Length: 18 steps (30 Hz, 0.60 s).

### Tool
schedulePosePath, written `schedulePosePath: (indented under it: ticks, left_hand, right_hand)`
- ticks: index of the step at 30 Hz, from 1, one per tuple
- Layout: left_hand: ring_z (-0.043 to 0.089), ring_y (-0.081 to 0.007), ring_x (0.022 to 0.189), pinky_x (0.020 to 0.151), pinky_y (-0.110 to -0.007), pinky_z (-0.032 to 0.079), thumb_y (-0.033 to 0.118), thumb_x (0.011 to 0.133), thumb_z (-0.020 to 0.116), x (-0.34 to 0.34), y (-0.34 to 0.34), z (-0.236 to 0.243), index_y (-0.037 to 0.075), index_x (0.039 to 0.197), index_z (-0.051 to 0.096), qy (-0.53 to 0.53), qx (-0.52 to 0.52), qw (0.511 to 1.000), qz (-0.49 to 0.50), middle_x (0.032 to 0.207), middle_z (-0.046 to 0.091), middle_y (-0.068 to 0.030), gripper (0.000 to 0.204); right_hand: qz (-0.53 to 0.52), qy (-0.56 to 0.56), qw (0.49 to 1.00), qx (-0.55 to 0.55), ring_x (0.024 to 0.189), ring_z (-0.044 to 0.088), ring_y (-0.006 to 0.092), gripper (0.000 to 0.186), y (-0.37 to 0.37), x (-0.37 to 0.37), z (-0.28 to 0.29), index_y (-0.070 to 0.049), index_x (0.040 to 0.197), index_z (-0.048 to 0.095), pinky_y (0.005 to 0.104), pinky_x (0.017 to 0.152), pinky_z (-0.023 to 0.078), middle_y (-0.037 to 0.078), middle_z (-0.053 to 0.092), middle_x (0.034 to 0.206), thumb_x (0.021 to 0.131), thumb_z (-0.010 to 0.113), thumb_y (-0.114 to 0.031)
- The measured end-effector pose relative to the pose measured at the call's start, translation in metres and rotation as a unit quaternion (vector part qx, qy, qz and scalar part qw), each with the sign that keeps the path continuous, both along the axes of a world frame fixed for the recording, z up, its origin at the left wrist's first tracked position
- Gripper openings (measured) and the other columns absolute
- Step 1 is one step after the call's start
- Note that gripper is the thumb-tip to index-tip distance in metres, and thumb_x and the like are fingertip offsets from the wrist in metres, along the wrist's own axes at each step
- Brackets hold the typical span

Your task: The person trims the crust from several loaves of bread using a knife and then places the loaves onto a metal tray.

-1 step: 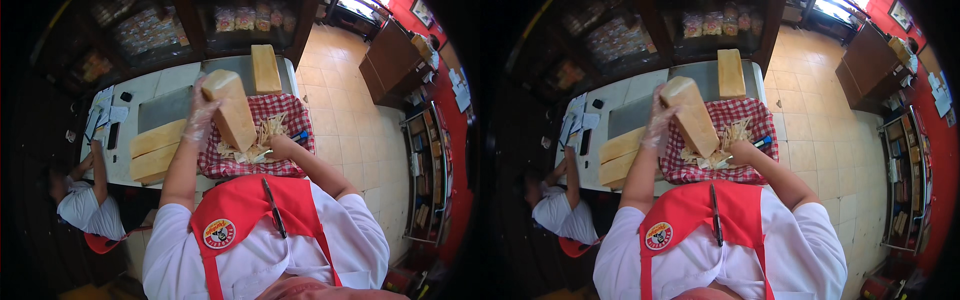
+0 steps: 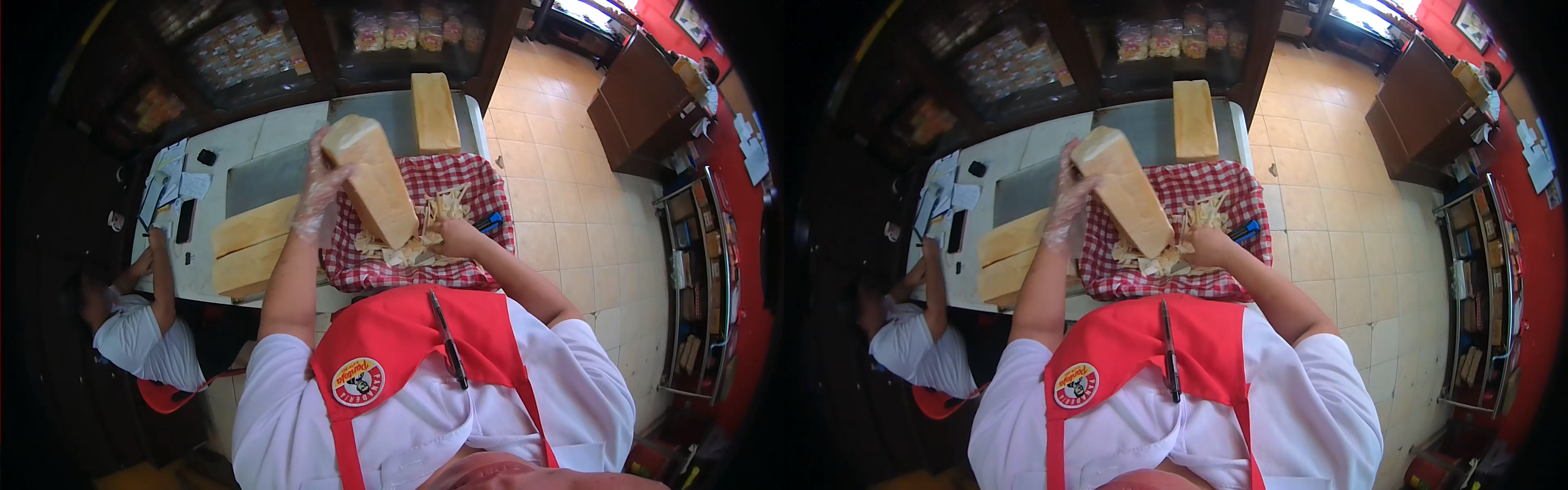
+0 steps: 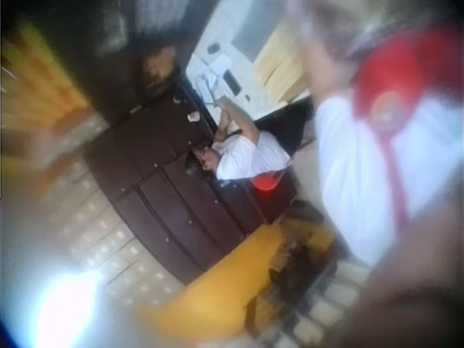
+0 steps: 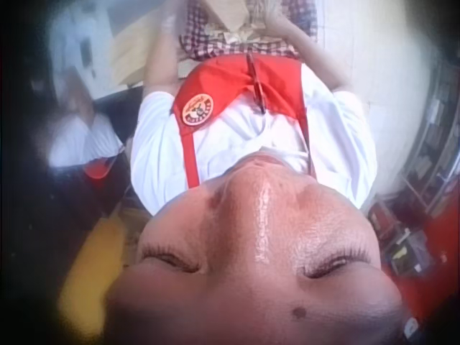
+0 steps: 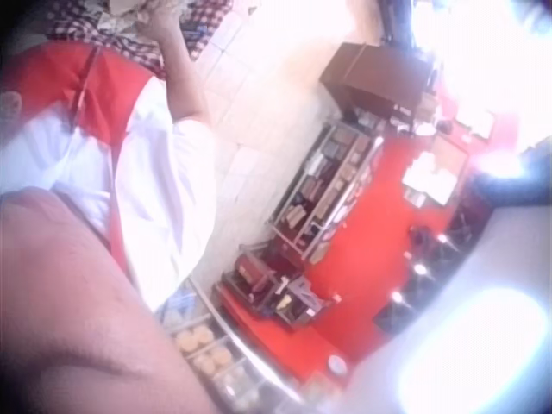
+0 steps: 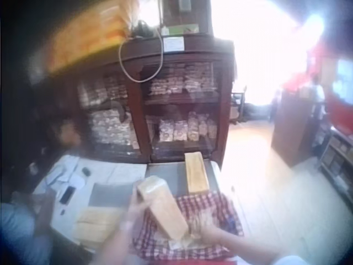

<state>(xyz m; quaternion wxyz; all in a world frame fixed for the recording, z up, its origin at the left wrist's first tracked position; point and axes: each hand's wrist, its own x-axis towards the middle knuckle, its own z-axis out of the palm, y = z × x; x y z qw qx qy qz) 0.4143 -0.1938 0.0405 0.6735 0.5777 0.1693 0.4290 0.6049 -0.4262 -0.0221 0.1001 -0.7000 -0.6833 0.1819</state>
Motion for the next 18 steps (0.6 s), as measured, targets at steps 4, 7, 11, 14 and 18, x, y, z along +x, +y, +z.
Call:
schedulePosePath:
  ticks: [4, 7, 11, 14, 18]
  left_hand:
    - [0.043, -0.0280, 0.128, 0.109, -0.039, 0.036, 0.001, 0.065, 0.059, -0.047, 0.004, 0.004, 0.009, 0.146, 0.028, -0.037, -0.055, 0.997, -0.031, 0.139, 0.042, -0.0130, 0.087]
    - [0.043, -0.0296, 0.129, 0.109, -0.040, 0.035, 0.004, 0.065, 0.050, -0.074, 0.010, -0.002, 0.007, 0.147, 0.027, -0.050, -0.087, 0.994, -0.033, 0.141, 0.041, -0.0139, 0.085]
    - [0.044, -0.0311, 0.128, 0.109, -0.041, 0.035, 0.010, 0.067, 0.048, -0.102, 0.021, -0.014, 0.005, 0.145, 0.031, -0.081, -0.166, 0.983, -0.004, 0.141, 0.043, -0.0152, 0.080]
    - [0.044, -0.0321, 0.127, 0.109, -0.044, 0.035, 0.020, 0.074, 0.049, -0.128, 0.034, -0.020, 0.004, 0.142, 0.036, -0.200, -0.236, 0.951, 0.003, 0.139, 0.045, -0.0149, 0.072]
    - [0.047, -0.0336, 0.125, 0.108, -0.049, 0.035, 0.040, 0.087, 0.050, -0.142, 0.036, -0.002, 0.006, 0.137, 0.043, -0.289, -0.395, 0.861, 0.137, 0.136, 0.049, -0.0137, 0.061]
  right_hand:
    - [-0.359, 0.588, 0.722, -0.070, 0.114, 0.053, 0.0354, 0.065, 0.021, -0.014, -0.022, -0.005, 0.137, 0.040, 0.0456, 0.093, 0.044, 0.025, 0.047, 0.130, 0.088, 0.059, -0.044]
    - [-0.426, 0.752, 0.479, -0.156, 0.136, 0.028, 0.0375, 0.079, 0.041, -0.037, -0.014, -0.004, 0.147, 0.017, 0.0518, 0.107, 0.029, 0.025, 0.022, 0.149, 0.092, 0.047, -0.052]
    - [-0.403, 0.774, 0.453, -0.184, 0.135, 0.030, 0.0348, 0.083, 0.055, -0.060, 0.003, -0.006, 0.148, 0.014, 0.0563, 0.108, 0.021, 0.020, 0.028, 0.146, 0.091, 0.042, -0.059]
    - [-0.438, 0.784, 0.410, -0.159, 0.125, 0.041, 0.0309, 0.079, 0.060, -0.070, 0.017, -0.007, 0.145, 0.025, 0.0615, 0.101, 0.027, 0.012, 0.043, 0.133, 0.089, 0.045, -0.059]
    - [-0.386, 0.810, 0.430, -0.097, 0.115, 0.044, 0.0275, 0.060, 0.078, -0.093, 0.052, -0.009, 0.133, 0.044, 0.0613, 0.101, 0.025, 0.008, 0.049, 0.115, 0.093, 0.042, -0.054]
